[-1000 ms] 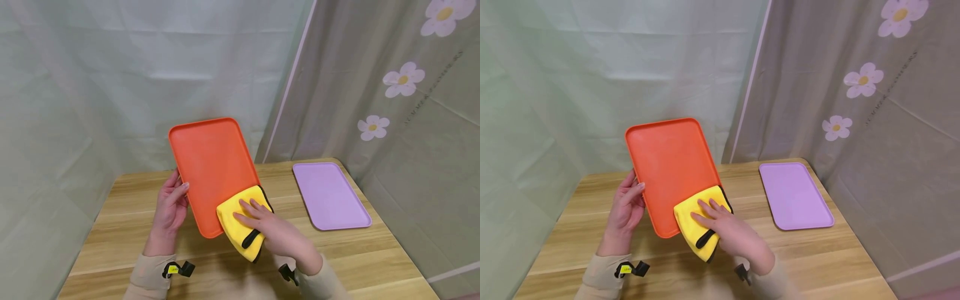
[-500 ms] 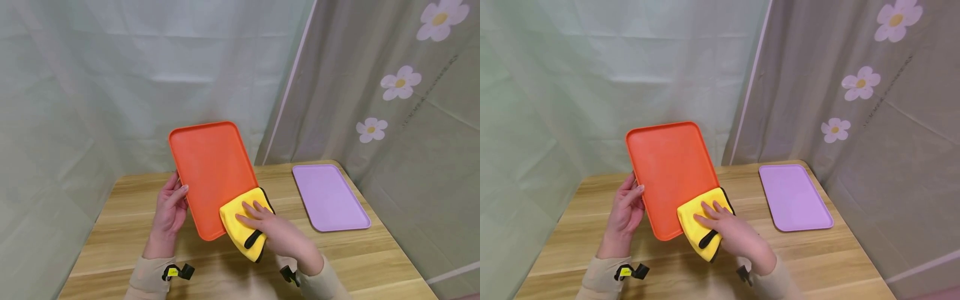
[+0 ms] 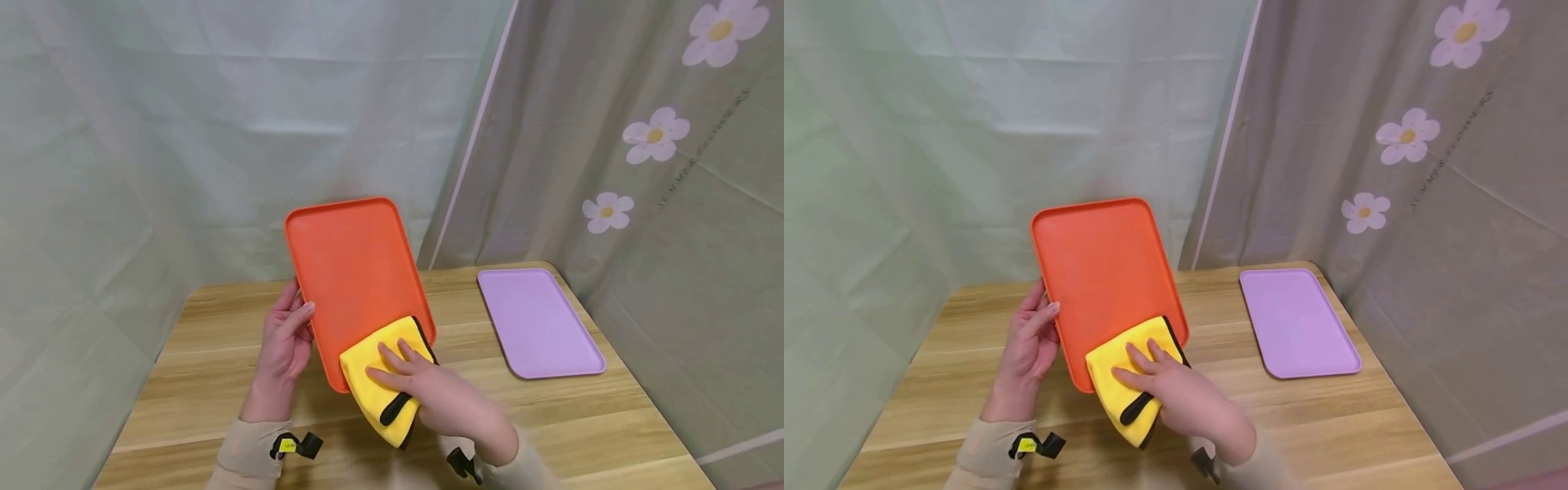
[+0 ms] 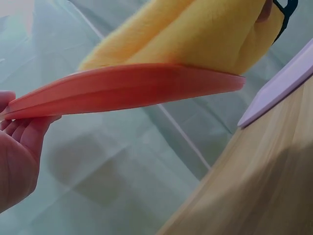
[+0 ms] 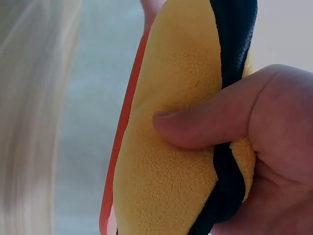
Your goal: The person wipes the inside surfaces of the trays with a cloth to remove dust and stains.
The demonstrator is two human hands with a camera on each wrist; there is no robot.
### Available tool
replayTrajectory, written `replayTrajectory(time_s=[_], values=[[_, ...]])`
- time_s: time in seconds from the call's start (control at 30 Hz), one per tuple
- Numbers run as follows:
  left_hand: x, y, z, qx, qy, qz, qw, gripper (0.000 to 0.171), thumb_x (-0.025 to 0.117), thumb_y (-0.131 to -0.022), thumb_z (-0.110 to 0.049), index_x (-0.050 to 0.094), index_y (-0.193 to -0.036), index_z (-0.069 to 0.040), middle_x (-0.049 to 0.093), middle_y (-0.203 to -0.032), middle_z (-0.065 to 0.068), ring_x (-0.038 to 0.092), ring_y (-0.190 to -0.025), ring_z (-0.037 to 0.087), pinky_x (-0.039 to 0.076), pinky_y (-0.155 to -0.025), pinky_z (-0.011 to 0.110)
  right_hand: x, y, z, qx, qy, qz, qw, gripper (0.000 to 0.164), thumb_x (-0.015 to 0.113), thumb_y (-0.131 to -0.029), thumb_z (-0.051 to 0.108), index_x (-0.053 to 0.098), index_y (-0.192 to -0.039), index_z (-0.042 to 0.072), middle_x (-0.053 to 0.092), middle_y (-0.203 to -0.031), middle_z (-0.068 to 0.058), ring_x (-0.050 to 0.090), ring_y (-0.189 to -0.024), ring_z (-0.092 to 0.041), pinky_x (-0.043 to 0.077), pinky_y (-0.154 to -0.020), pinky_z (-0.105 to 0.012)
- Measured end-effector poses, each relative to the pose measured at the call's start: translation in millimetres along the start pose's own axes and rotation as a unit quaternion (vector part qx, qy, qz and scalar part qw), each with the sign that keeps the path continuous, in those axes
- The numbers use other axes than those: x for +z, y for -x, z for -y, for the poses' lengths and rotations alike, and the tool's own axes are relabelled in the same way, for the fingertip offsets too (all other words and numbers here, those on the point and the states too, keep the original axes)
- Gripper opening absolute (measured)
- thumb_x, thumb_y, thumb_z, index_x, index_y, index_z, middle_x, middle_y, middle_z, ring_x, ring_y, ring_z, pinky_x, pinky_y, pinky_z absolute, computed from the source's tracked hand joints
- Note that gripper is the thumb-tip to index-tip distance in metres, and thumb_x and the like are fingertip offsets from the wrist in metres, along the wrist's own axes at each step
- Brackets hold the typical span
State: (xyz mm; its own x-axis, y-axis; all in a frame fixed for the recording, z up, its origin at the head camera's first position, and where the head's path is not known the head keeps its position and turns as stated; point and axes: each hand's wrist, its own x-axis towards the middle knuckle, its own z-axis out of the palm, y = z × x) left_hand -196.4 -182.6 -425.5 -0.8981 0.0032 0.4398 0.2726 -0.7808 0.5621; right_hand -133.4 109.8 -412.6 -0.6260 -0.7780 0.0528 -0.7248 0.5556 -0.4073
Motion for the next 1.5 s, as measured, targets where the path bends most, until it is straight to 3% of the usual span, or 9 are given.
replayTrajectory(time_s=[0.1, 0.27, 0.37, 0.63, 0.8, 1.03, 1.13, 1.33, 1.5], values=[[1.2, 0.7, 2.6, -0.004, -0.004, -0.013, 0.9999, 0.059, 0.039, -0.103, 0.022, 0.049, -0.158, 0.001, 0.070, -0.137, 0.016, 0.076, -0.110, 0.024, 0.063, -0.086, 0.037, 4, -3, 8, -0.016, 0.015, 0.008, 1.000, 0.112, 0.054, -0.073, -0.030, 0.043, -0.164, 0.036, 0.025, -0.175, 0.001, 0.023, -0.160, -0.040, 0.055, -0.078, -0.018], [4.4, 1.9, 7.3, -0.022, -0.028, -0.044, 0.9984, 0.058, 0.043, -0.104, 0.020, 0.053, -0.157, -0.003, 0.070, -0.140, 0.012, 0.075, -0.113, 0.022, 0.063, -0.089, 0.036, 8, -5, 14, -0.018, 0.018, 0.021, 0.999, 0.110, 0.056, -0.075, -0.028, 0.045, -0.163, 0.038, 0.028, -0.174, 0.004, 0.025, -0.159, -0.039, 0.052, -0.068, -0.013], [5.5, 2.7, 8.9, -0.032, -0.042, -0.058, 0.9969, 0.058, 0.044, -0.104, 0.019, 0.055, -0.156, -0.006, 0.070, -0.141, 0.010, 0.075, -0.114, 0.021, 0.062, -0.090, 0.036, 9, -4, 12, -0.015, 0.009, 0.023, 1.000, 0.111, 0.055, -0.074, -0.029, 0.046, -0.162, 0.038, 0.029, -0.174, 0.005, 0.025, -0.159, -0.037, 0.055, -0.076, -0.016], [-3.4, -1.5, 2.8, -0.055, -0.066, -0.091, 0.9921, 0.055, 0.045, -0.105, 0.018, 0.059, -0.153, -0.007, 0.072, -0.137, 0.008, 0.076, -0.110, 0.019, 0.063, -0.087, 0.032, -4, 2, 0, -0.047, -0.072, -0.057, 0.995, 0.106, 0.044, -0.071, -0.026, 0.050, -0.161, 0.031, 0.044, -0.167, 0.002, 0.039, -0.155, -0.019, 0.056, -0.098, -0.031], [-20.4, -2.6, -10.0, -0.092, -0.117, -0.128, 0.9805, 0.056, 0.050, -0.106, 0.012, 0.047, -0.160, -0.003, 0.073, -0.136, 0.002, 0.074, -0.110, 0.014, 0.062, -0.090, 0.029, -13, 10, -10, -0.057, -0.129, -0.160, 0.977, 0.064, 0.055, -0.099, -0.011, 0.060, -0.153, 0.023, 0.059, -0.154, 0.002, 0.054, -0.144, -0.022, 0.047, -0.116, -0.045], [-57.8, 7.9, -33.8, -0.139, -0.169, -0.140, 0.9656, 0.045, 0.053, -0.107, 0.008, 0.061, -0.148, -0.010, 0.077, -0.125, 0.000, 0.075, -0.106, 0.012, 0.063, -0.086, 0.030, -23, 23, -25, -0.019, -0.198, -0.277, 0.940, 0.067, 0.057, -0.087, -0.021, 0.069, -0.143, 0.015, 0.069, -0.141, -0.005, 0.066, -0.130, -0.029, 0.053, -0.109, -0.043], [-73.0, 15.3, -41.2, -0.150, -0.178, -0.140, 0.9625, 0.047, 0.052, -0.108, 0.008, 0.056, -0.152, -0.007, 0.077, -0.124, 0.001, 0.075, -0.104, 0.012, 0.063, -0.085, 0.029, -26, 29, -31, 0.016, -0.210, -0.295, 0.932, 0.074, 0.053, -0.084, -0.023, 0.069, -0.143, 0.018, 0.069, -0.140, -0.005, 0.066, -0.127, -0.026, 0.055, -0.105, -0.037], [-97.3, 24.6, -45.8, -0.180, -0.194, -0.146, 0.9533, 0.069, 0.051, -0.108, 0.007, 0.012, -0.166, 0.009, 0.075, -0.125, -0.007, 0.072, -0.111, 0.008, 0.061, -0.089, 0.027, -25, 38, -42, 0.070, -0.240, -0.285, 0.925, 0.079, 0.051, -0.083, -0.024, 0.069, -0.144, 0.022, 0.068, -0.142, -0.003, 0.066, -0.123, -0.024, 0.056, -0.096, -0.032], [-115.6, 28.5, -45.9, -0.201, -0.190, -0.162, 0.9472, 0.064, 0.051, -0.109, 0.004, 0.024, -0.167, 0.002, 0.075, -0.122, -0.007, 0.072, -0.105, 0.008, 0.062, -0.087, 0.028, -21, 39, -44, 0.080, -0.250, -0.277, 0.924, 0.074, 0.055, -0.086, -0.022, 0.069, -0.144, 0.023, 0.068, -0.142, -0.003, 0.065, -0.125, -0.024, 0.055, -0.099, -0.031]])
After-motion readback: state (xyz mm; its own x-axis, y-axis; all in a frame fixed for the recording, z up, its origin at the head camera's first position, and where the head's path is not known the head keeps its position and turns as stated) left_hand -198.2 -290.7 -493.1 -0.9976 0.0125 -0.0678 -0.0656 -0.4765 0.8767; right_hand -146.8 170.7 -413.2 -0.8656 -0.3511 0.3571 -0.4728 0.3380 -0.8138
